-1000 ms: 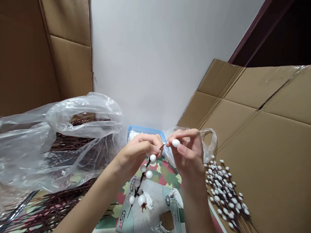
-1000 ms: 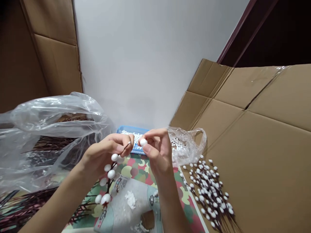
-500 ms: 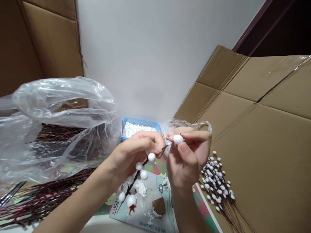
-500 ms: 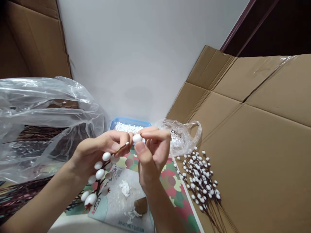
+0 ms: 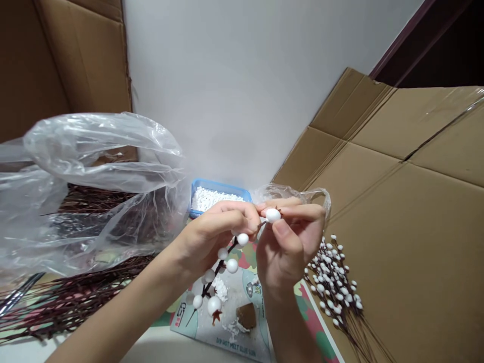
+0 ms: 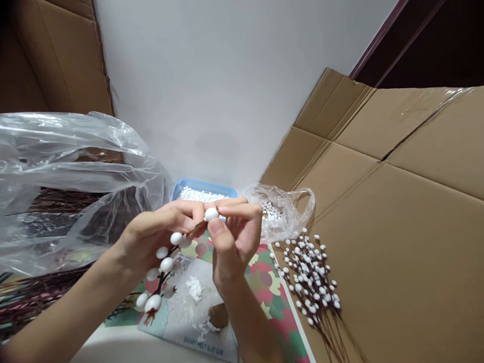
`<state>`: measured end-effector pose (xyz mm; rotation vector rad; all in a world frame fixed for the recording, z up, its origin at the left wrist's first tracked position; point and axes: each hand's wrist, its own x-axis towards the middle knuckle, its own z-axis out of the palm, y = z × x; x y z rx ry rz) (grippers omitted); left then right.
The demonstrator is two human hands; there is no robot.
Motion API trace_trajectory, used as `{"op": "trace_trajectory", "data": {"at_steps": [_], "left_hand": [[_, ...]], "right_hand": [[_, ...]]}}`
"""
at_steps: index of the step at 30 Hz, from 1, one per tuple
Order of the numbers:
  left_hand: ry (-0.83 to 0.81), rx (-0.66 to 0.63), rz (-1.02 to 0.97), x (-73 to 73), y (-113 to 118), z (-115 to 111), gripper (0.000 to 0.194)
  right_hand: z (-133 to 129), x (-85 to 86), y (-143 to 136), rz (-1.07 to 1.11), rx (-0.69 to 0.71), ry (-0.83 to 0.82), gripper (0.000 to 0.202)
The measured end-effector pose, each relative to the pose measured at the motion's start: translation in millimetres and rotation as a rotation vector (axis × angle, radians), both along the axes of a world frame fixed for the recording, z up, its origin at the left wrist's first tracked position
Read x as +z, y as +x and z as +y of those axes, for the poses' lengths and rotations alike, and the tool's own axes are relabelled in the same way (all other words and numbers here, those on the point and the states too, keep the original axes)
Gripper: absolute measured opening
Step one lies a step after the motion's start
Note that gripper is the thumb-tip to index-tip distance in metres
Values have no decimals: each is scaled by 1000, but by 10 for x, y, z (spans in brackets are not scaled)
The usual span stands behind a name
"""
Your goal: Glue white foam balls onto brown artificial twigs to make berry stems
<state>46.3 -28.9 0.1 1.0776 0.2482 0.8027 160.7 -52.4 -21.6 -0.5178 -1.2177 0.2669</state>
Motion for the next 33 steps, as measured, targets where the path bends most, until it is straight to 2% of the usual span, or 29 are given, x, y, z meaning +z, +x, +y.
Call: {"op": "trace_trajectory", "data": {"at_steps": [6, 17, 22, 24, 26, 28, 31, 33], "left_hand": [[-30, 4, -32, 8, 15, -41, 10], [-37, 33, -15, 19, -2, -82, 10], [-55, 23, -68, -4, -14, -45, 9], [-98, 24, -93, 5, -44, -27, 10], [-144, 54, -132, 29, -87, -11, 14], [-172, 111, -189, 64, -134, 4, 16], [-252, 247, -270, 123, -195, 32, 12], [-329, 360, -314, 153, -227, 58, 9]], "right_hand": [[-3, -14, -18, -1, -35, 40, 19], [-9, -23, 44, -104, 6, 58, 20], [37, 51, 129, -171, 23, 57, 15], [81, 82, 205, -125, 28, 36, 15], [122, 42, 285, -51, 26, -94, 13], [127, -117, 339, -51, 92, -355, 13], [-3, -545, 321, -180, 371, -788, 26], [-178, -849, 240, -209, 571, -978, 42]]}}
